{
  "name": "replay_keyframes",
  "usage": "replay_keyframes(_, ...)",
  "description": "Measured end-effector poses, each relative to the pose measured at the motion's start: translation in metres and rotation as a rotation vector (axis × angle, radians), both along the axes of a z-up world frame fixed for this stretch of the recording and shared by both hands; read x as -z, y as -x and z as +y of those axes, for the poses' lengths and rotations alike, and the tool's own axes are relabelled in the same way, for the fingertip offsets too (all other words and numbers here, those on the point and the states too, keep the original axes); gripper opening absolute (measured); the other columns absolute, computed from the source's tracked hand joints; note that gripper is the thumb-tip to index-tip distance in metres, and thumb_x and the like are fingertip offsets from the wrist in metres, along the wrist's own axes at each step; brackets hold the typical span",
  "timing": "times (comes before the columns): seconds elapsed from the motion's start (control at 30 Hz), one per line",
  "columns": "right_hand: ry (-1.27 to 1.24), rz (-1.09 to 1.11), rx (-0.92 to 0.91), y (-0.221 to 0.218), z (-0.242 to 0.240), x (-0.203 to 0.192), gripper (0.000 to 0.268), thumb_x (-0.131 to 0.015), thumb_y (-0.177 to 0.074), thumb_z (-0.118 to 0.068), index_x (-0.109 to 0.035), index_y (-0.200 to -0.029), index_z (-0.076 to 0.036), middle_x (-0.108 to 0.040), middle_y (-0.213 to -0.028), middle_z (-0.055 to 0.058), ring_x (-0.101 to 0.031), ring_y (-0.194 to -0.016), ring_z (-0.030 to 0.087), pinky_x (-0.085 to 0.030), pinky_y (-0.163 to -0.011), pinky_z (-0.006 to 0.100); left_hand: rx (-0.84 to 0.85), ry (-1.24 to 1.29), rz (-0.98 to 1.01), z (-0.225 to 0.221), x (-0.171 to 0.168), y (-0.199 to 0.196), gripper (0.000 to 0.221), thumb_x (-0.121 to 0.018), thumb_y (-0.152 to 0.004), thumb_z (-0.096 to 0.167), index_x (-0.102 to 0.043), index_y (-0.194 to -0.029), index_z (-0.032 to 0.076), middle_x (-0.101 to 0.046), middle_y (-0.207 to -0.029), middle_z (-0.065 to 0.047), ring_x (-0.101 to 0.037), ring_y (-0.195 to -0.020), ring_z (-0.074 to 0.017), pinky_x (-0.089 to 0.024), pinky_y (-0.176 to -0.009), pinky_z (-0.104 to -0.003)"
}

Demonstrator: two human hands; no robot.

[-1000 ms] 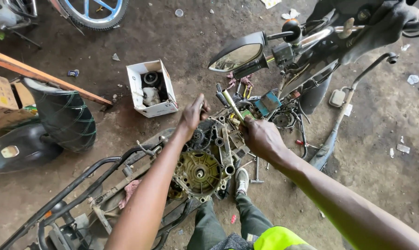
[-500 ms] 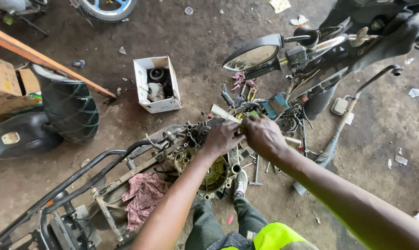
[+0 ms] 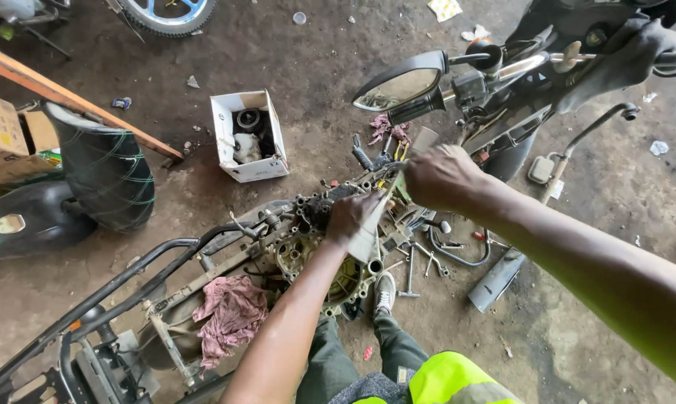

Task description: A person uses a metal tool to disassemble and manipulate internal engine components of a motorcycle.

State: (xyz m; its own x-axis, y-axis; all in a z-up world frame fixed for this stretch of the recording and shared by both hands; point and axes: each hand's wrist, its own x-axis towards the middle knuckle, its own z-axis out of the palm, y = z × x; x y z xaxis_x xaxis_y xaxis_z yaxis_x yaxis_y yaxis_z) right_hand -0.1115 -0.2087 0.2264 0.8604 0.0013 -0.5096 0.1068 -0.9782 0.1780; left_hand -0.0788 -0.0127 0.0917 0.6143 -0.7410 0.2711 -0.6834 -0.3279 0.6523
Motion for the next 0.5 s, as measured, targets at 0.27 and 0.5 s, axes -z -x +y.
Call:
replay_keyframes(0.27, -0.436, 0.276, -0.009, 0.006, 0.041, -0.008, 0.026, -0.051, -0.093, -0.024, -0.075, -0.088, -0.014, -0.072, -0.093, 0.011, -0.070, -0.062, 0.020, -0.059, -0.059, 0.035, -0.075, 0.018, -0.102, -0.008, 0.036, -0.004, 0.024, -0.057, -0.103, 0.040, -0.071, -0.108, 0.020, -0.075, -0.084, -0.005, -0.075, -0.076, -0.0289, -0.060, -0.062, -0.041)
replay_keyframes(0.5, -0.539, -0.081, 0.016, -0.004, 0.057, -0.071, 0.038, -0.063, -0.085, -0.016, -0.070, -0.122, -0.018, -0.057, -0.143, 0.018, -0.070, -0.098, 0.049, -0.059, -0.081, 0.063, -0.042, -0.043, -0.127, -0.003, 0.056, -0.002, 0.018, -0.059, -0.100, 0.038, -0.069, -0.104, 0.023, -0.073, -0.080, -0.004, -0.074, -0.076, -0.0300, -0.060, -0.062, -0.044)
